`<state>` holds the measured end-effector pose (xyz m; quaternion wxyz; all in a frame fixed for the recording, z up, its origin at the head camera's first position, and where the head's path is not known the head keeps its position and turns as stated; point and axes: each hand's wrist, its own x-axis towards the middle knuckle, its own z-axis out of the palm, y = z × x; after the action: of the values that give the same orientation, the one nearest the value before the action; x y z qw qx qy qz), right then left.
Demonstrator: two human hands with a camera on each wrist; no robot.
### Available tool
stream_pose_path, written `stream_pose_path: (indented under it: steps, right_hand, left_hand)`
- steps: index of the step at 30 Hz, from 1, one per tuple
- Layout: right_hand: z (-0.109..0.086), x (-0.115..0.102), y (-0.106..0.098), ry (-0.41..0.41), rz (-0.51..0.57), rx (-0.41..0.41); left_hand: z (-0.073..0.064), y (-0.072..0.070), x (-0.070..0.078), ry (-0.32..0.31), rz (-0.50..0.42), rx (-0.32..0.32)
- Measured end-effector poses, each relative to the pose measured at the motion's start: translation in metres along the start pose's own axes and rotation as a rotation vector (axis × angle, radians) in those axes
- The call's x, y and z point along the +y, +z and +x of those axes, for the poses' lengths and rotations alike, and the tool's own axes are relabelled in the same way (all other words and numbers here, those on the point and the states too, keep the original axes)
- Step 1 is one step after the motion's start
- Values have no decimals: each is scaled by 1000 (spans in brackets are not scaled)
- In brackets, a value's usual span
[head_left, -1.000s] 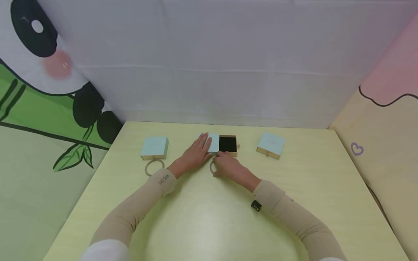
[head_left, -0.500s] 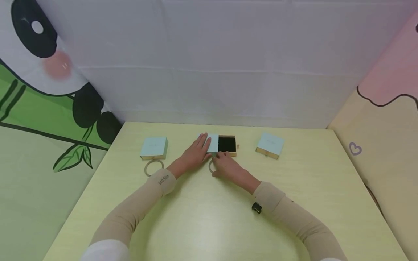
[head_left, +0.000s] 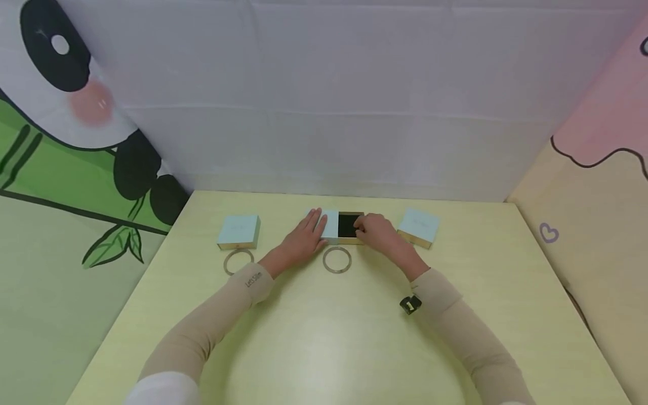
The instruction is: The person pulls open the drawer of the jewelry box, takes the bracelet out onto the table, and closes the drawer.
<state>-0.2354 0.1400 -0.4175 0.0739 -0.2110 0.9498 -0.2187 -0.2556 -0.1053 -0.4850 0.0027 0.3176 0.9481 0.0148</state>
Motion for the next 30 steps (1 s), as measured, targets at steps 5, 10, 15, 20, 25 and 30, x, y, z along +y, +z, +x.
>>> stream_pose_path:
  steps: [5, 10, 15, 20, 25, 30]
  right_hand:
    - [8, 21, -9, 74, -31, 11]
    - [17, 33, -4, 137, -21, -19]
    - [22, 39, 3, 171, 5, -49]
    - [25, 43, 8, 158, -16, -55]
    - [28, 45, 13, 139, -45, -16]
    - [33, 46, 18, 127, -74, 16]
  left_hand:
    - [0, 0, 0, -4, -15, -5]
    - [1, -1, 1, -5, -6, -1]
    - [1, 2, 0, 0, -10, 8]
    - [3, 4, -2, 3, -16, -5]
    - [2, 2, -1, 8, -23, 8]
    - [1, 3, -2, 6, -18, 8]
